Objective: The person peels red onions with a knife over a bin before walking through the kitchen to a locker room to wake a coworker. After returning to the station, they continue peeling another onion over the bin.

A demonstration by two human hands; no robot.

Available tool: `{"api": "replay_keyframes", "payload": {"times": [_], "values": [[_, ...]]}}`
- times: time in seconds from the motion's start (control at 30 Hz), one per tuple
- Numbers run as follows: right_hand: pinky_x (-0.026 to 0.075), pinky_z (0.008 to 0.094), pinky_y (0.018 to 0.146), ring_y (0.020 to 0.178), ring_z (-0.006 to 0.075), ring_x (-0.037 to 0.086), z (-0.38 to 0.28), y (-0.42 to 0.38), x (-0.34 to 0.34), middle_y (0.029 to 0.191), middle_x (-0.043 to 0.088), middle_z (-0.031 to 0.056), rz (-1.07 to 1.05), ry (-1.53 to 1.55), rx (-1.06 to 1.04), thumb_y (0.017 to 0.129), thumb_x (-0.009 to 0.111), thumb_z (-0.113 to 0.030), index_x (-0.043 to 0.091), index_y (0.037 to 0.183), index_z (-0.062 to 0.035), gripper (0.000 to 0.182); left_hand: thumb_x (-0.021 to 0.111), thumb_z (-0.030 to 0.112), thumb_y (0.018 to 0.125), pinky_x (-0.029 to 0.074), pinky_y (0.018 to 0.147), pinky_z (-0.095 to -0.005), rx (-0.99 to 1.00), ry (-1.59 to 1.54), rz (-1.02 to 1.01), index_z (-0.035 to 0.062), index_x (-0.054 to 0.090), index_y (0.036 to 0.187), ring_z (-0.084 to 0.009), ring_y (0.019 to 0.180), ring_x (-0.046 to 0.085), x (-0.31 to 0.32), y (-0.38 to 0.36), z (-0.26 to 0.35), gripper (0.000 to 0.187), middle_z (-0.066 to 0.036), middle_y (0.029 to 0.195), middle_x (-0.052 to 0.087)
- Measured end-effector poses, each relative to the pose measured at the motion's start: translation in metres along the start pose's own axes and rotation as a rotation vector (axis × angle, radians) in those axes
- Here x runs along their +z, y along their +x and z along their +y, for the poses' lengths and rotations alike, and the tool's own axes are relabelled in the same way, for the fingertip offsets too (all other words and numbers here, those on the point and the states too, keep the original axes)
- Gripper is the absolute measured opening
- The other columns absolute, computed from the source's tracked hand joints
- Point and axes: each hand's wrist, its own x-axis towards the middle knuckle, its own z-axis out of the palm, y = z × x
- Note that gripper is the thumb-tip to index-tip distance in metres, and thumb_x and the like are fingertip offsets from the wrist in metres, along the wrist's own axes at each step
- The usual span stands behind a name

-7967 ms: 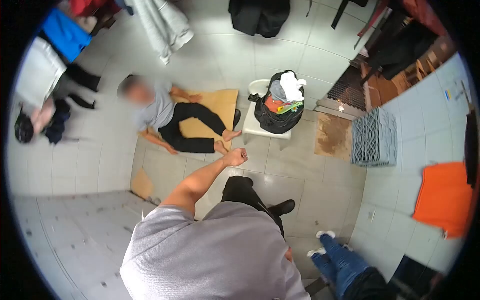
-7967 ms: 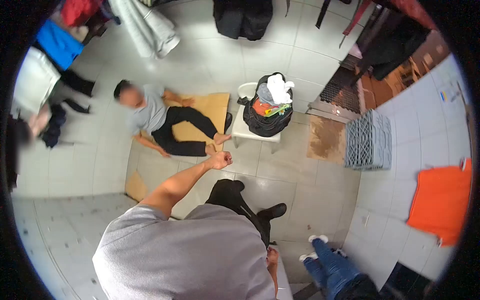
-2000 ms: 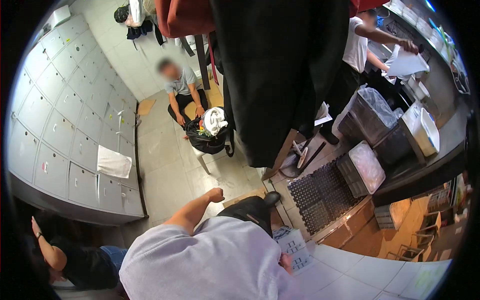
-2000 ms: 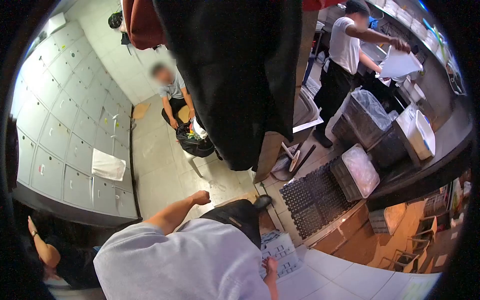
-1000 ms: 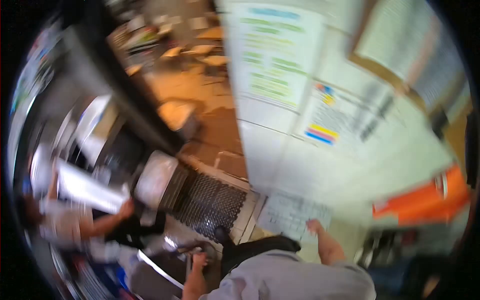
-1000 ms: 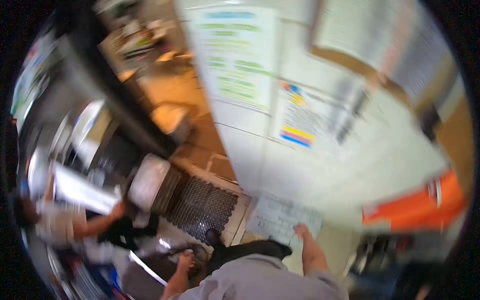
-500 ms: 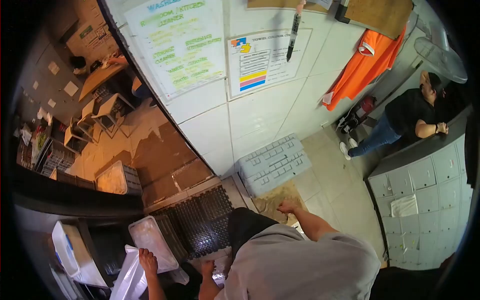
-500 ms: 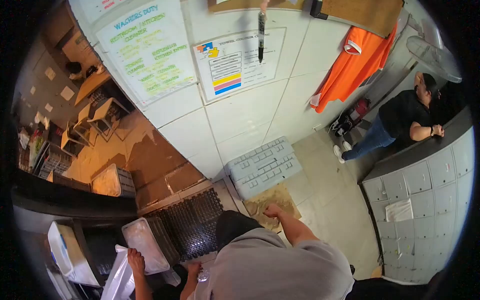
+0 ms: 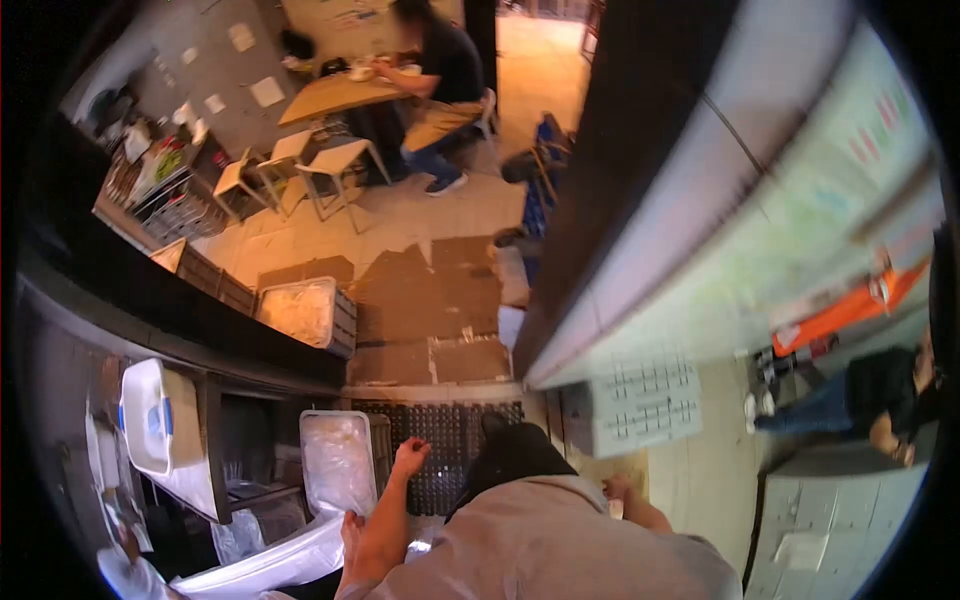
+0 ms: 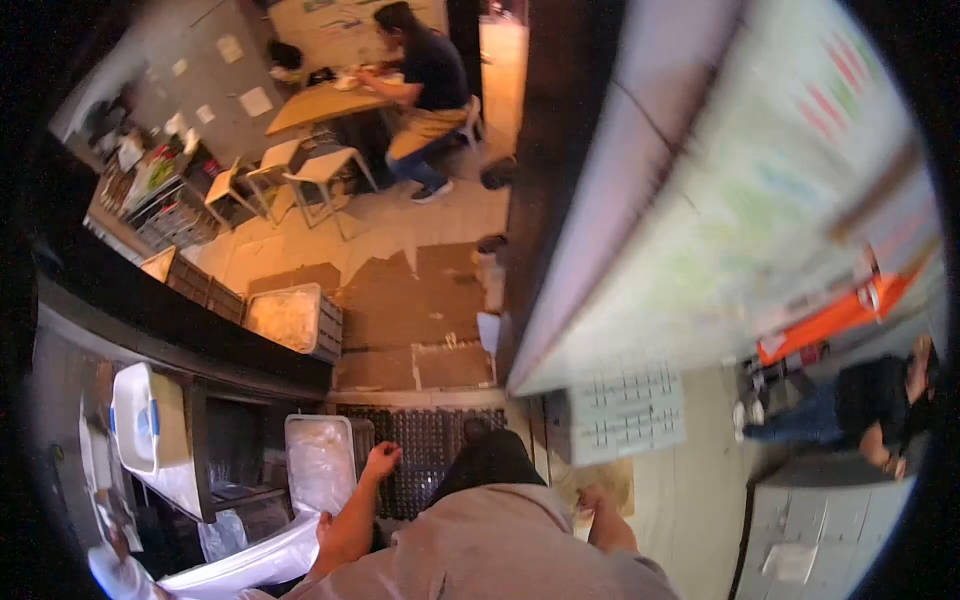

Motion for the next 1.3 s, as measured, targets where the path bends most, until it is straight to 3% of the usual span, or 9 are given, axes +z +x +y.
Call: {"api": "replay_keyframes", "payload": {"times": [0.07, 0.1, 0.23, 0.37, 0.53, 0.67, 0.83, 1.07, 1.3], "values": [[0.059, 0.0452, 0.058, 0.074, 0.0296, 0.070, -0.026, 0.072, 0.019, 0.085, 0.068, 0.0177, -0.152, -0.090, -0.025, 0.091, 0.067, -0.033, 0.063, 0.108, 0.0031, 0.040, 0.075, 0.030, 0.083, 0.055, 0.079, -0.0359, -0.101, -0.038, 0.019, 0.0003, 0.071, 0.102, -0.0237, 0.086, 0.071, -0.026, 0.010, 0.006, 0.035, -0.014, 0.093, 0.074], [0.058, 0.0471, 0.061, 0.077, 0.0283, 0.070, -0.101, -0.011, 0.054, 0.083, 0.070, 0.0167, 0.011, -0.383, -0.165, 0.089, 0.069, -0.034, 0.067, 0.101, 0.0044, 0.040, 0.075, 0.030, 0.083, 0.055, 0.077, -0.0359, -0.140, -0.062, 0.050, 0.0003, 0.071, 0.102, -0.0235, 0.085, 0.071, -0.033, 0.020, -0.013, 0.035, -0.014, 0.092, 0.074], [0.053, 0.0393, 0.064, 0.068, 0.0192, 0.066, -0.213, 0.090, 0.129, 0.073, 0.067, 0.0085, -0.173, -1.190, -0.795, 0.089, 0.064, -0.039, 0.073, 0.094, -0.0043, 0.037, 0.075, 0.029, 0.083, 0.056, 0.072, -0.0363, -0.395, -0.190, 0.118, 0.0014, 0.071, 0.098, -0.0228, 0.079, 0.070, -0.052, 0.026, -0.110, 0.031, -0.013, 0.085, 0.073], [0.054, 0.0354, 0.064, 0.074, 0.0159, 0.066, -0.368, 0.035, 0.220, 0.077, 0.069, 0.0076, -0.126, -0.826, -0.704, 0.095, 0.061, -0.034, 0.071, 0.104, -0.0056, 0.032, 0.075, 0.027, 0.083, 0.055, 0.067, -0.0386, -0.640, -0.259, 0.069, 0.0037, 0.071, 0.093, -0.0232, 0.075, 0.070, -0.098, 0.002, -0.079, 0.025, -0.012, 0.075, 0.070], [0.055, 0.0336, 0.061, 0.077, 0.0170, 0.067, -0.501, 0.016, 0.286, 0.098, 0.069, 0.0089, -0.216, -0.376, -0.593, 0.097, 0.063, -0.030, 0.067, 0.112, -0.0004, 0.033, 0.069, 0.026, 0.083, 0.055, 0.062, -0.0448, 0.329, 0.958, -0.407, 0.0085, 0.070, 0.091, -0.0313, 0.075, 0.071, -0.134, 0.063, -0.125, 0.019, -0.014, 0.078, 0.069], [0.050, 0.0327, 0.050, 0.066, 0.0188, 0.064, -0.548, 0.013, 0.303, 0.083, 0.066, 0.0087, -0.108, -0.347, -0.402, 0.097, 0.063, -0.025, 0.067, 0.100, 0.0001, 0.026, 0.063, 0.039, 0.085, 0.057, 0.071, -0.0401, -0.187, 0.118, -0.067, 0.0029, 0.071, 0.087, -0.0272, 0.077, 0.071, -0.182, 0.162, -0.119, 0.037, -0.018, 0.089, 0.072], [0.041, 0.0363, 0.041, 0.055, 0.0195, 0.057, -0.578, 0.025, 0.312, 0.062, 0.055, 0.0052, -0.227, -0.352, -0.258, 0.093, 0.064, -0.021, 0.061, 0.080, -0.0047, 0.021, 0.071, 0.035, 0.083, 0.055, 0.085, -0.0391, -0.227, -0.227, 0.333, 0.0025, 0.071, 0.097, -0.0283, 0.094, 0.070, -0.277, 0.270, -0.017, 0.036, -0.018, 0.094, 0.072], [0.042, 0.0373, 0.040, 0.053, 0.0227, 0.056, -0.713, 0.084, 0.363, 0.064, 0.057, 0.0099, -0.261, -0.555, -0.214, 0.091, 0.062, -0.017, 0.062, 0.083, -0.0057, 0.014, 0.072, 0.033, 0.083, 0.055, 0.085, -0.0413, -0.284, -0.266, 0.502, 0.0037, 0.071, 0.098, -0.0334, 0.094, 0.070, -0.340, 0.362, 0.028, 0.033, -0.018, 0.093, 0.072], [0.046, 0.0388, 0.040, 0.052, 0.0242, 0.058, -1.023, 0.175, 0.416, 0.069, 0.060, 0.0116, -0.324, -0.926, -0.316, 0.095, 0.057, -0.021, 0.065, 0.088, -0.0063, 0.018, 0.057, 0.029, 0.085, 0.057, 0.079, -0.0446, -0.557, 0.096, 0.303, 0.0185, 0.073, 0.095, -0.0322, 0.093, 0.067, -0.319, 0.377, 0.063, 0.022, -0.008, 0.089, 0.069]]}}
